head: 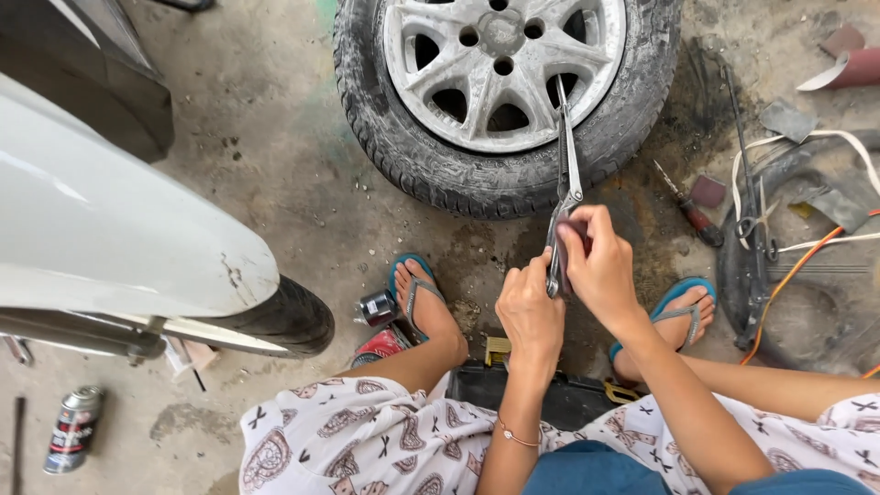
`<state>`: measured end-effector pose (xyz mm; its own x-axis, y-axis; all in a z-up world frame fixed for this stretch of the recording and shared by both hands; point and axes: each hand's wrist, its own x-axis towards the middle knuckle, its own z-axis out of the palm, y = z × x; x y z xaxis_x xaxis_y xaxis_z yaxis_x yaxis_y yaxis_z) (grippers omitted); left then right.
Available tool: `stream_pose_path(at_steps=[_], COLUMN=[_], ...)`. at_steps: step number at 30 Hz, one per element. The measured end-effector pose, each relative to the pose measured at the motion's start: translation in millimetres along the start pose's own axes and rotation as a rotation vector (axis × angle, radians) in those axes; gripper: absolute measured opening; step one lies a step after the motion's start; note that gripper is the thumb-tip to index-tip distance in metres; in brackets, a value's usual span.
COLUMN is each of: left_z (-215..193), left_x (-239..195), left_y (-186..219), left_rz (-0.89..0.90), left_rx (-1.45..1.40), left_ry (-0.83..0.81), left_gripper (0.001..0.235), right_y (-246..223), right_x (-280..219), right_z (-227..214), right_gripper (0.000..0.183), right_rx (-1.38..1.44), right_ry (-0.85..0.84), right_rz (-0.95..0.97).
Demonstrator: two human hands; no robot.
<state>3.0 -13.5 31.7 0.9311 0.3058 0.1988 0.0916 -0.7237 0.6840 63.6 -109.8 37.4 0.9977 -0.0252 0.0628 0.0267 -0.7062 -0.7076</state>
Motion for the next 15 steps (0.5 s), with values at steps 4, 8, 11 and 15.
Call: stream_pose_path(at_steps=[4,8,11,15], left_z=[-3.8,-2.6,0.4,0.0], left_x=[2.1,4.6,4.2,1.5], left_y=[3.0,3.8,5.4,-0.2], left_rz=[0.005,-0.002,0.008,0.021], left_rx=[0.01,-0.023,-0.021,-0.027], left_ry=[0.023,0.032,0.028,0.023], left_gripper=[0.038,0.036,0.034,0.035], right_y=[3.9,-1.0,14.2,-15.2], right_x=[14.8,-5.1,13.9,-6.4], right_z=[5.4,-2.1,6.8,-5.7], right_gripper=[0.016,0.016,0.015,0.014], right_rx=[0.026,-0.03,-0.009,-0.031], right_ry=[0.031,0.023,0.063,0.035], right_rz=[-0.008,-0.006,0.007,-0.026])
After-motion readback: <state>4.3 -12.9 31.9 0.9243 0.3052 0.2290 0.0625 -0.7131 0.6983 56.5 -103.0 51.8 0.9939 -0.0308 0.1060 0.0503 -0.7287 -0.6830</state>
